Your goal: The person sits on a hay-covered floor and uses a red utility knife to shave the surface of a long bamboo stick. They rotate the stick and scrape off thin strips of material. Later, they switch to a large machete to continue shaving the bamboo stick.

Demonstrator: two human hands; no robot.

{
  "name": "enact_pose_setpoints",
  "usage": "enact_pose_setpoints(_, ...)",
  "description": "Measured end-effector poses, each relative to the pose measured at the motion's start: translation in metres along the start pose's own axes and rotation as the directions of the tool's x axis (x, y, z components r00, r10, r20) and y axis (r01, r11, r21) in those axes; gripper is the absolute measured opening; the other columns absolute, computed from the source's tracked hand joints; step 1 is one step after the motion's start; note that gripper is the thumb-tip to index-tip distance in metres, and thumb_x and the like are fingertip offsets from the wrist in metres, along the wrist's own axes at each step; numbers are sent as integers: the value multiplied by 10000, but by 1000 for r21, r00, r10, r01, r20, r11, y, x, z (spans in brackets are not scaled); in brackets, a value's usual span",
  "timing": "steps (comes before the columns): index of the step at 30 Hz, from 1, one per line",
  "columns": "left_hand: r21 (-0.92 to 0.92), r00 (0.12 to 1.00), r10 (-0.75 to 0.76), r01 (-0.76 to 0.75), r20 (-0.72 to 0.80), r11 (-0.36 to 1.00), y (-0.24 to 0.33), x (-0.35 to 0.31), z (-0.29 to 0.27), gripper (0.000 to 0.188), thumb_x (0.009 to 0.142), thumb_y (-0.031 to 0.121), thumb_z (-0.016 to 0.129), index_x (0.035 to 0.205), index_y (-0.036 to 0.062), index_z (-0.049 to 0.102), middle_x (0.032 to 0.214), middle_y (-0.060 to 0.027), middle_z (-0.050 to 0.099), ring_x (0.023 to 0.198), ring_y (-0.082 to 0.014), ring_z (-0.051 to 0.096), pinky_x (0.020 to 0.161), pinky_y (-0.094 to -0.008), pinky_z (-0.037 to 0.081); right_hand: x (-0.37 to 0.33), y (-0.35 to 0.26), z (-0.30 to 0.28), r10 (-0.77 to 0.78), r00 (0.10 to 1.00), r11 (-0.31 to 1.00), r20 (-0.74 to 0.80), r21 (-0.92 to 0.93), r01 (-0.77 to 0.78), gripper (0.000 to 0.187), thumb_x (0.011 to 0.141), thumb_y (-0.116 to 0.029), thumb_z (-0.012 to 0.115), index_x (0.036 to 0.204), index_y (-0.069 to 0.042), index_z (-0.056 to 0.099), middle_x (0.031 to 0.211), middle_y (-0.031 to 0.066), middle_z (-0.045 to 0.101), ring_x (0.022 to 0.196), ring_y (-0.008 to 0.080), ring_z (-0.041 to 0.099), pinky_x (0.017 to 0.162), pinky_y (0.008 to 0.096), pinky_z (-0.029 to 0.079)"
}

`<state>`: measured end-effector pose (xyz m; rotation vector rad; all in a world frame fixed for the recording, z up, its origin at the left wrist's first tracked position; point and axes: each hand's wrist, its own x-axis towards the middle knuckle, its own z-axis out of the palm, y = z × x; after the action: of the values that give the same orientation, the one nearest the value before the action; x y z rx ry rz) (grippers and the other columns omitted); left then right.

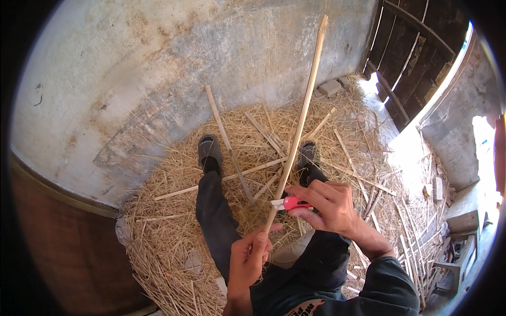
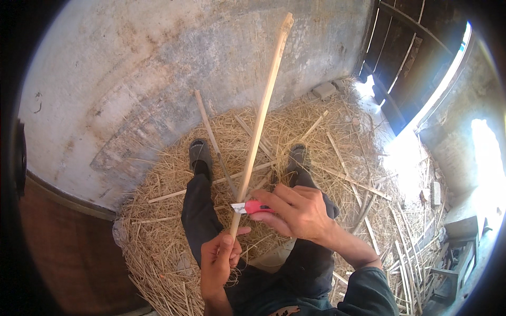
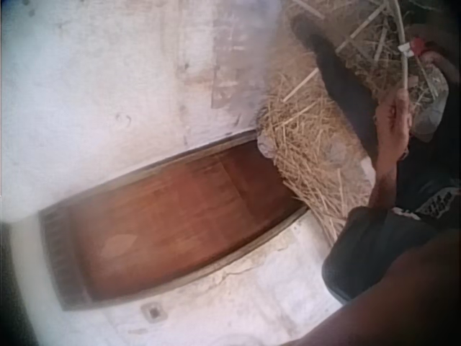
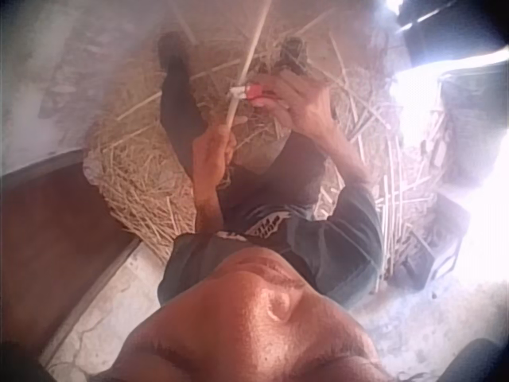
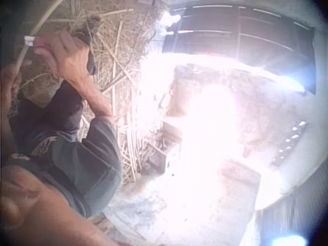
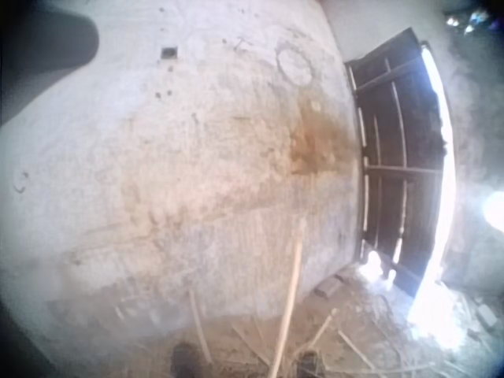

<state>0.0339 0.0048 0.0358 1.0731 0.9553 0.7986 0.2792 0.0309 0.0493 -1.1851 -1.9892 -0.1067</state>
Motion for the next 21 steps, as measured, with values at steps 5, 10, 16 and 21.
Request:
enact_pose_setpoints(5, 55, 999, 17, -15, -33, 998, -2, -2, 3, 370, 1144, 212, 512, 1389, 2, 694, 717, 62, 495, 617, -6, 400, 546, -205, 325, 0, -6, 2, -47, 999, 998, 1, -41, 47, 486, 811, -399, 853, 1204, -124, 777, 712, -31, 517, 506, 122, 553, 476, 279, 447)
enact_pose_setpoints(10, 126, 996, 67, -59, -66, 990, -3, -4, 3, 356, 1130, 199, 540, 1388, 10, 700, 708, 71, 498, 637, -6, 401, 561, -206, 325, -3, -4, 4, -53, 999, 994, -10, -95, 52, 466, 807, -415, 851, 1175, -135, 788, 697, -47, 505, 504, 112, 549, 476, 272, 442)
enact_pose_setpoints(16, 149, 994, 77, -65, -77, 987, -5, -5, 4, 354, 1127, 203, 549, 1376, 8, 708, 691, 74, 483, 622, -14, 386, 582, -211, 333, -3, 1, 4, -67, 997, 991, -29, -115, 64, 455, 798, -423, 858, 1149, -140, 795, 690, -52, 504, 497, 109, 538, 473, 272, 430)
enact_pose_setpoints(21, 163, 991, 92, -75, -99, 984, -7, -7, 5, 381, 1137, 237, 540, 1337, -38, 711, 674, 69, 462, 592, -12, 379, 540, -216, 305, -1, 3, 4, -70, 997, 990, -34, -127, 65, 437, 806, -418, 858, 1139, -141, 798, 690, -52, 501, 495, 111, 532, 472, 276, 426)
